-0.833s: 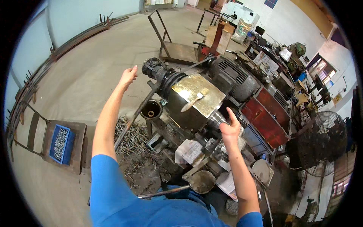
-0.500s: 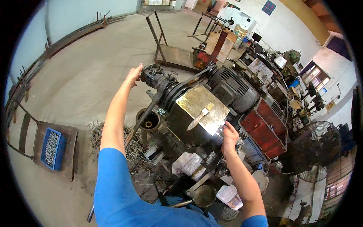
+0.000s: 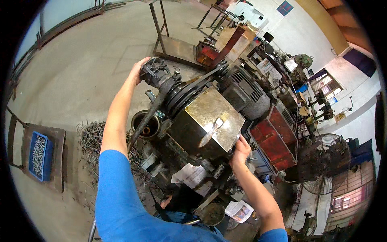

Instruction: The person operates a manual lathe to machine small metal components. They mount a metal workpiece into the chuck, use levers to control the machine's movement, and then remove the finished piece and place it into a bin with other parts.

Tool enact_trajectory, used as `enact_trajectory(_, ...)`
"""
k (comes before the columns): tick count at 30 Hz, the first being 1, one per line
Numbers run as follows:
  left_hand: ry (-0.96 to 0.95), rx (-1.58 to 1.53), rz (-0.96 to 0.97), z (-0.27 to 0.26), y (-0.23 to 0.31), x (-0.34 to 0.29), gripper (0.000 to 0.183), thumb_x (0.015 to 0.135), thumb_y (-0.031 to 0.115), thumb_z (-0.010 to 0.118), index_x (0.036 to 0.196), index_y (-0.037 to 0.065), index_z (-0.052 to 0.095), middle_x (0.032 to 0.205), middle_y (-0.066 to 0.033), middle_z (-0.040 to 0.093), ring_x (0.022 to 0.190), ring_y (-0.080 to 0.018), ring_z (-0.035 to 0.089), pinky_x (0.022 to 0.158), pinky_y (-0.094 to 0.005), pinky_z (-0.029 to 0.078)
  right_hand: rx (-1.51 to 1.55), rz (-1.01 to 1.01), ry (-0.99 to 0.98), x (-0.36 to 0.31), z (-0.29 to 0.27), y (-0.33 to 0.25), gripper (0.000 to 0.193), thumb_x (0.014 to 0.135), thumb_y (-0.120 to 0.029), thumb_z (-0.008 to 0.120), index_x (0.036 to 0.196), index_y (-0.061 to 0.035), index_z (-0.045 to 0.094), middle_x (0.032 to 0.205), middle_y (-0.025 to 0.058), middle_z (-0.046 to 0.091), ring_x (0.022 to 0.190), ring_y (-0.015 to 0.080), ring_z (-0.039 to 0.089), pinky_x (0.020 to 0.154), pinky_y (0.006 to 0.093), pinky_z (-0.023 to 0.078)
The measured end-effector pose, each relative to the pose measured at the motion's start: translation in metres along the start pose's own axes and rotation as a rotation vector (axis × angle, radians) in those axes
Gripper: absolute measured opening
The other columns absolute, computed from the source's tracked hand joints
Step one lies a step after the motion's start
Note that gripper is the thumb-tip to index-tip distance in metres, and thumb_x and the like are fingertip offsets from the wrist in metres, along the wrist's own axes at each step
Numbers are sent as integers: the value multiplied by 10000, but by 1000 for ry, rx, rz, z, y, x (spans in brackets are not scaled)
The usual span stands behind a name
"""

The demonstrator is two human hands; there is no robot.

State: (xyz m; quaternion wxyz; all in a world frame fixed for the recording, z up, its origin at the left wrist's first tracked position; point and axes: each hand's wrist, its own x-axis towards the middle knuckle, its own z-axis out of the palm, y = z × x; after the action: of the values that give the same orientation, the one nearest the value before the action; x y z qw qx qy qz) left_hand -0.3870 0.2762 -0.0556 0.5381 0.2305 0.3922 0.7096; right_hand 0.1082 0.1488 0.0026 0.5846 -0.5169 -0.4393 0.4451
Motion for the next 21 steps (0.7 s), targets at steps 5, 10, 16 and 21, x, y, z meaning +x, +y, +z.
enact_trajectory(5,-16,-180,92,8,-10,-13,430,822,379,615,1132,83,578,1029,-60,634,891,-189,596,804,-338,470,-6,33,-12,2,-5,5,374,794,-12,530,1152,96,546,1062,108,624,931,155,579,832,252,435)
enact_trajectory(10,-72,-216,125,0,-21,-10,447,818,376,624,1146,76,574,1053,-60,625,936,-189,584,833,-337,459,-22,29,-6,-2,-6,3,351,784,1,551,1123,89,565,1035,102,629,891,153,581,800,258,449)
enact_trajectory(16,239,361,158,-19,-1,-25,553,808,525,598,1087,47,614,983,-66,631,820,-167,610,705,-296,505,-13,-54,-8,-4,1,7,350,756,-23,575,1102,32,594,997,92,638,881,174,593,781,292,484)
enact_trajectory(21,225,624,8,-62,34,-52,601,866,502,513,1280,69,470,1109,-151,606,961,-233,598,852,-349,466,-288,39,-98,-20,7,-41,529,648,-136,625,1157,3,580,1055,165,638,987,280,595,890,350,446)
